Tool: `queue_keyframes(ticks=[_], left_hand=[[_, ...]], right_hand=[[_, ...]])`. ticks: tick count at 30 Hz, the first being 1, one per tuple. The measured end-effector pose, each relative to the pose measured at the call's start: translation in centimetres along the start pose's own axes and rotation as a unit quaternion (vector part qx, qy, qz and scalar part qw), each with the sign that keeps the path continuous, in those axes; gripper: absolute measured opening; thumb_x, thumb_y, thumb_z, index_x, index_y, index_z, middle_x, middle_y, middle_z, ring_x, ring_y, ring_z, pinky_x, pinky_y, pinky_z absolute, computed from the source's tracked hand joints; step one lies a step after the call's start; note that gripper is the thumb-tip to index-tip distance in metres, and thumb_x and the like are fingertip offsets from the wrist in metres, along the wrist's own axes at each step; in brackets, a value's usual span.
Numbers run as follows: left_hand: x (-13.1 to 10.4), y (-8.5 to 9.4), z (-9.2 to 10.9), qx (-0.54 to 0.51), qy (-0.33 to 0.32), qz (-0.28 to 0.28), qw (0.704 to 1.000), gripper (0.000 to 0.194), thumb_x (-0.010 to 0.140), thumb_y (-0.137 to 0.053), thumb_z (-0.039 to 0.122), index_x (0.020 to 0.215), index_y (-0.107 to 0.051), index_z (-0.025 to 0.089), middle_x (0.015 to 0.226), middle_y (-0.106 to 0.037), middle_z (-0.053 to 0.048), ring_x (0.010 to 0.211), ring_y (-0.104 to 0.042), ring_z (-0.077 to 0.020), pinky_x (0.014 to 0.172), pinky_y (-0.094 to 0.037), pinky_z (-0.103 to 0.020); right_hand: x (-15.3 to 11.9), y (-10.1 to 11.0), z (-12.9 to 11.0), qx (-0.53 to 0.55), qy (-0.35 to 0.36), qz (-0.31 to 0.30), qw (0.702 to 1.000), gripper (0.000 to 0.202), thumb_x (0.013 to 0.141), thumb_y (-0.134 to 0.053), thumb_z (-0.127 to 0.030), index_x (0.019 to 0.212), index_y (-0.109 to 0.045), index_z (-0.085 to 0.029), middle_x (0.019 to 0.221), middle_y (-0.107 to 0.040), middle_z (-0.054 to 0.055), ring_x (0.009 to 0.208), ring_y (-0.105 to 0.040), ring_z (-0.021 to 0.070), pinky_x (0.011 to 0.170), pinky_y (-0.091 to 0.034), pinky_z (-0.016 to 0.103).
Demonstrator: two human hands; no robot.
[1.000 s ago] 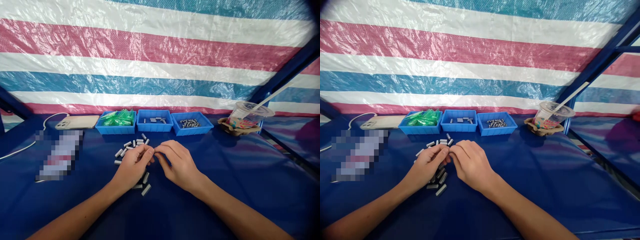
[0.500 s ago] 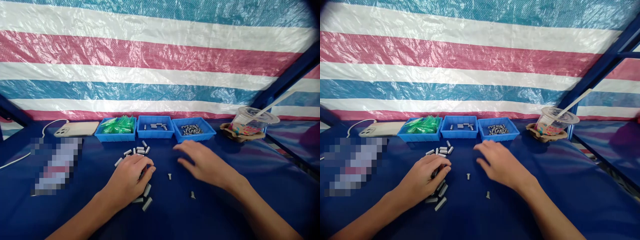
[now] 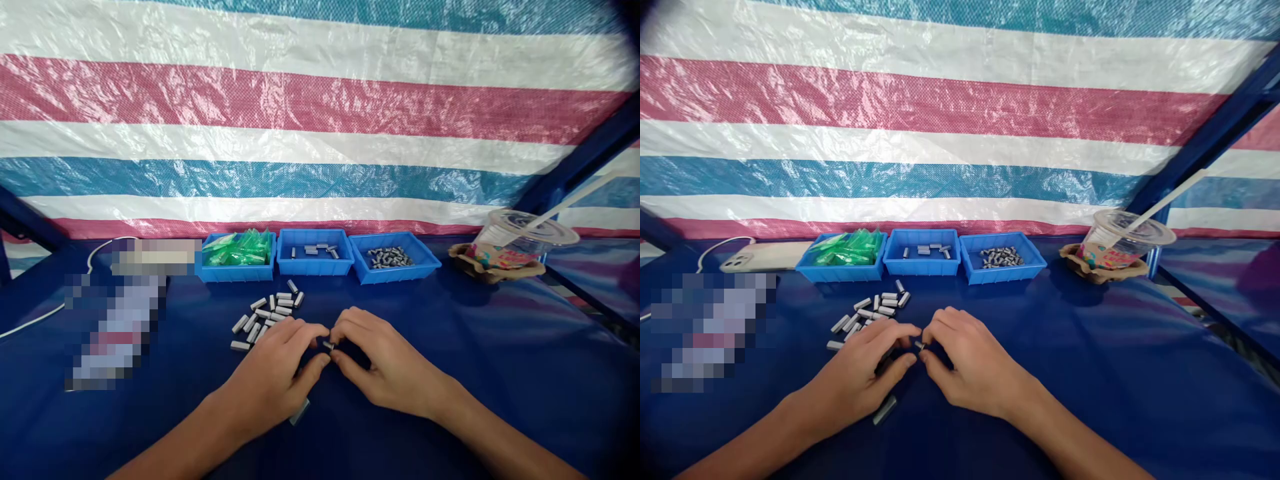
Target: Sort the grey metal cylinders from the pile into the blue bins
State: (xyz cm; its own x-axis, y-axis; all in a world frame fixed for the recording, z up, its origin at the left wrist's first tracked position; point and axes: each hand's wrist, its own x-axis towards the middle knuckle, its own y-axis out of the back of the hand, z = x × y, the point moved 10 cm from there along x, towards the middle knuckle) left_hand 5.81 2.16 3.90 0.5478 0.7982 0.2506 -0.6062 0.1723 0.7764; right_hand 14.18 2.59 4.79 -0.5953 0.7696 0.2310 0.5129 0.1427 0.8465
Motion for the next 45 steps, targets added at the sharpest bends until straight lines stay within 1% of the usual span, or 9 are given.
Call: queue_keyframes(ticks=[5, 11, 17, 23, 31, 35, 39, 42, 45], left_hand=[[0.0, 0.8, -1.3, -0.153, 0.089, 0.068, 0.982, 0.015, 0.089, -0.048, 0.025, 0.099, -0.058, 0.021, 0.086, -0.067, -0.002, 0.077, -0.062, -0.0152, 0.070, -0.050, -0.027], [0.3, 0.3, -1.6, -0.266, 0.123, 0.057, 0.954, 0.015, 0.085, -0.053, 0.021, 0.092, -0.067, 0.022, 0.088, -0.068, -0.001, 0.080, -0.064, -0.0145, 0.074, -0.051, -0.025], [0.1, 0.0, -3.1, -0.304, 0.164, 0.044, 0.937, 0.029, 0.086, -0.051, 0.024, 0.114, -0.058, 0.021, 0.086, -0.068, -0.002, 0.077, -0.065, -0.0148, 0.066, -0.052, -0.024], [0.3, 0.6, -1.9, -0.200, 0.101, 0.012, 0.974, 0.031, 0.090, -0.046, 0.023, 0.121, -0.051, 0.024, 0.085, -0.068, 0.000, 0.074, -0.063, -0.0130, 0.064, -0.048, -0.023], [-0.3, 1.9, 1.1, -0.023, -0.063, 0.087, 0.994, 0.022, 0.089, -0.050, 0.017, 0.107, -0.058, 0.023, 0.092, -0.066, -0.003, 0.083, -0.061, -0.0150, 0.077, -0.047, -0.026], [0.1, 2.5, -0.5, -0.071, 0.024, 0.108, 0.991, 0.016, 0.089, -0.050, 0.022, 0.098, -0.063, 0.019, 0.083, -0.067, -0.002, 0.074, -0.061, -0.0134, 0.070, -0.046, -0.024], [0.3, 1.0, -2.0, -0.185, 0.136, 0.050, 0.972, 0.024, 0.091, -0.046, 0.032, 0.089, -0.066, 0.018, 0.075, -0.067, 0.000, 0.069, -0.060, -0.0134, 0.063, -0.044, -0.022], [0.1, -0.2, -1.9, -0.229, 0.158, 0.021, 0.960, 0.032, 0.092, -0.043, 0.035, 0.082, -0.066, 0.016, 0.071, -0.065, -0.001, 0.067, -0.059, -0.0131, 0.059, -0.042, -0.022], [-0.2, -0.6, -1.8, -0.214, 0.161, 0.008, 0.963, 0.037, 0.094, -0.038, 0.039, 0.087, -0.066, 0.016, 0.070, -0.064, -0.001, 0.063, -0.056, -0.0122, 0.058, -0.041, -0.023]], right_hand=[[-0.4, 1.1, -0.5, 0.047, -0.003, 0.129, 0.991, 0.006, 0.085, -0.054, -0.017, 0.080, -0.053, -0.021, 0.074, -0.059, 0.002, 0.070, -0.054, 0.0152, 0.061, -0.042, 0.028], [-0.9, 1.8, -1.4, -0.040, 0.021, 0.209, 0.977, 0.021, 0.086, -0.056, -0.026, 0.069, -0.047, -0.020, 0.063, -0.055, -0.001, 0.058, -0.049, 0.0130, 0.054, -0.038, 0.027], [-0.6, 1.1, -1.9, -0.026, 0.049, 0.147, 0.988, 0.012, 0.087, -0.055, -0.022, 0.100, -0.053, -0.021, 0.088, -0.062, 0.004, 0.078, -0.057, 0.0168, 0.068, -0.046, 0.030], [-0.6, 0.6, -1.7, -0.028, 0.035, 0.120, 0.992, 0.009, 0.089, -0.048, -0.016, 0.092, -0.056, -0.020, 0.086, -0.060, 0.005, 0.077, -0.055, 0.0173, 0.068, -0.044, 0.032], [-0.3, 0.9, -0.3, 0.130, -0.045, 0.121, 0.983, 0.019, 0.093, -0.042, -0.019, 0.079, -0.056, -0.020, 0.071, -0.055, 0.000, 0.067, -0.053, 0.0120, 0.061, -0.042, 0.025], [-0.5, 1.2, -0.2, 0.094, -0.038, 0.137, 0.985, 0.007, 0.090, -0.049, -0.021, 0.093, -0.055, -0.019, 0.078, -0.057, 0.001, 0.072, -0.056, 0.0135, 0.064, -0.044, 0.027], [-1.1, 1.6, -2.2, -0.009, 0.055, 0.171, 0.984, 0.024, 0.084, -0.055, -0.014, 0.106, -0.050, -0.019, 0.092, -0.061, 0.005, 0.083, -0.057, 0.0176, 0.072, -0.046, 0.032], [-1.3, 2.0, -3.2, -0.059, 0.092, 0.189, 0.976, 0.017, 0.085, -0.054, -0.011, 0.099, -0.052, -0.020, 0.088, -0.063, 0.004, 0.077, -0.057, 0.0168, 0.068, -0.046, 0.031], [-1.3, 4.3, -2.8, -0.093, 0.102, 0.249, 0.959, 0.013, 0.084, -0.056, -0.013, 0.095, -0.053, -0.019, 0.083, -0.064, 0.004, 0.076, -0.059, 0.0165, 0.067, -0.047, 0.030]])
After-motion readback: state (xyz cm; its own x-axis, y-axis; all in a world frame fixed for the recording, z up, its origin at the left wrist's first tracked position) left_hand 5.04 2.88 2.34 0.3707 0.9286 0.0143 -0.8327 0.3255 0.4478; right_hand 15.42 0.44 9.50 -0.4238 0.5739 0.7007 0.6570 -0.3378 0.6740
